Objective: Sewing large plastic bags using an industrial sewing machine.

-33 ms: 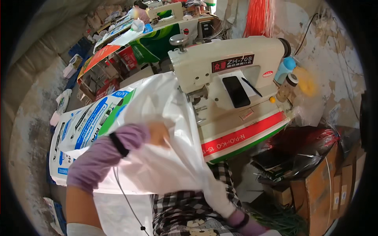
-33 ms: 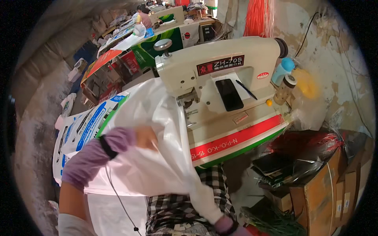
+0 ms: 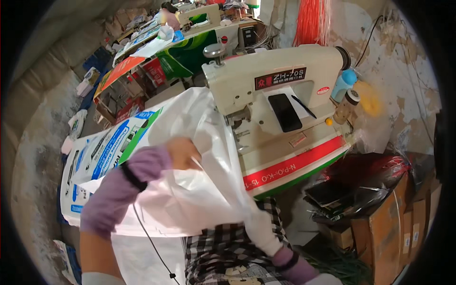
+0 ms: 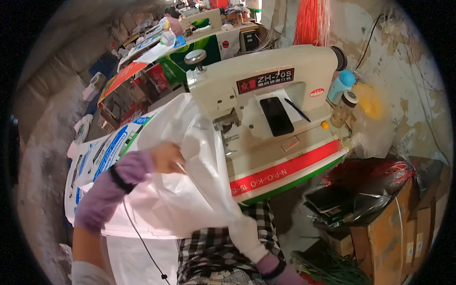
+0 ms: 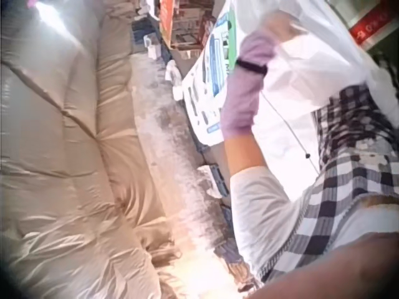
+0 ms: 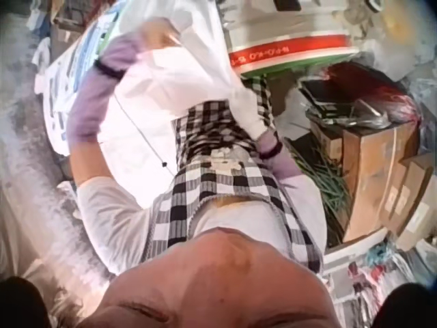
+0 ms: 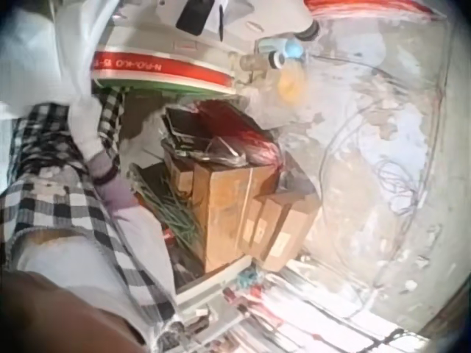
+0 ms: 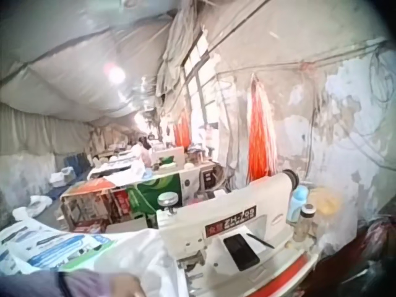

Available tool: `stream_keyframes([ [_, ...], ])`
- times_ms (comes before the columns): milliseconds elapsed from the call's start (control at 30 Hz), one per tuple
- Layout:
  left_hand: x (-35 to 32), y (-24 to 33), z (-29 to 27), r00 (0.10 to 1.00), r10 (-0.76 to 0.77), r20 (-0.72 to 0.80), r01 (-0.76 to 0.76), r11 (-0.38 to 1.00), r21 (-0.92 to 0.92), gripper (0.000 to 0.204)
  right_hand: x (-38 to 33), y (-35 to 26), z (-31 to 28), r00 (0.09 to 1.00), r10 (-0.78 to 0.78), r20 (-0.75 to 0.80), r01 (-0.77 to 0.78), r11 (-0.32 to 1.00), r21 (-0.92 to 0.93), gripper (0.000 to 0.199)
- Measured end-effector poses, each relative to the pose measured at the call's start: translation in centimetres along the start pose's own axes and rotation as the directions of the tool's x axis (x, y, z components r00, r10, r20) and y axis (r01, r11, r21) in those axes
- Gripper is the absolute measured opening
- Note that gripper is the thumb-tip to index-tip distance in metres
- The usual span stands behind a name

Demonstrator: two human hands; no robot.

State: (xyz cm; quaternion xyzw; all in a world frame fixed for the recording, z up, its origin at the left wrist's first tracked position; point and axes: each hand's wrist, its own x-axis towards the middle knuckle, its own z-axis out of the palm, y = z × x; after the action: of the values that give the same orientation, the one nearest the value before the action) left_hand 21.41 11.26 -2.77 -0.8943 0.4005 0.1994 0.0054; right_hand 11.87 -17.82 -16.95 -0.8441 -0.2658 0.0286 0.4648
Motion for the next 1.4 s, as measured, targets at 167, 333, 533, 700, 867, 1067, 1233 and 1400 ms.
stream_keyframes([
  [167,0.4,9.5,-1.2,0.994,-0.082,-0.070,0.086,0.995,0.057,0.009,12.1,2.7,0.8,0.996,0.081,0.042,-0.066,0.958,-0.280,0.045],
  [333,11.3,24.1,6.1,0.977,0.068,0.202,-0.068,0.998,-0.009,0.012,18.7,8.3,4.1,0.986,-0.169,0.015,0.138,0.750,-0.646,0.031],
  [533,7.0,3.1,1.6,0.986,0.161,0.040,-0.166,0.962,0.217,0.059,12.8,3.3,3.0,0.991,0.128,0.032,-0.112,0.945,-0.308,0.042],
  [700,2.2,6.6,0.1,0.994,-0.092,0.061,0.061,0.920,0.387,0.032,7.1,4.1,0.4,0.982,0.183,-0.055,-0.163,0.952,0.258,0.056],
  [867,-8.9,23.3,-6.2,0.986,-0.163,-0.041,0.168,0.974,0.152,0.010,5.5,-2.6,-5.4,0.948,-0.034,-0.316,0.123,0.956,0.266,0.043],
  [1067,-5.4,24.1,-8.0,0.959,0.225,0.170,-0.177,0.949,-0.259,0.008,2.1,-9.2,-5.9,0.689,-0.715,0.118,0.683,0.695,0.222,0.023],
  [1233,0.9,20.0,-1.7,0.898,0.334,0.288,-0.270,0.933,-0.240,0.010,-4.0,-5.9,-5.2,0.765,-0.545,0.343,0.477,0.838,0.266,0.014],
  [1400,6.9,8.7,3.2,0.971,-0.131,0.200,0.238,0.612,-0.754,0.018,-9.5,-0.9,-5.1,0.903,-0.249,0.351,0.196,0.964,0.182,0.015],
])
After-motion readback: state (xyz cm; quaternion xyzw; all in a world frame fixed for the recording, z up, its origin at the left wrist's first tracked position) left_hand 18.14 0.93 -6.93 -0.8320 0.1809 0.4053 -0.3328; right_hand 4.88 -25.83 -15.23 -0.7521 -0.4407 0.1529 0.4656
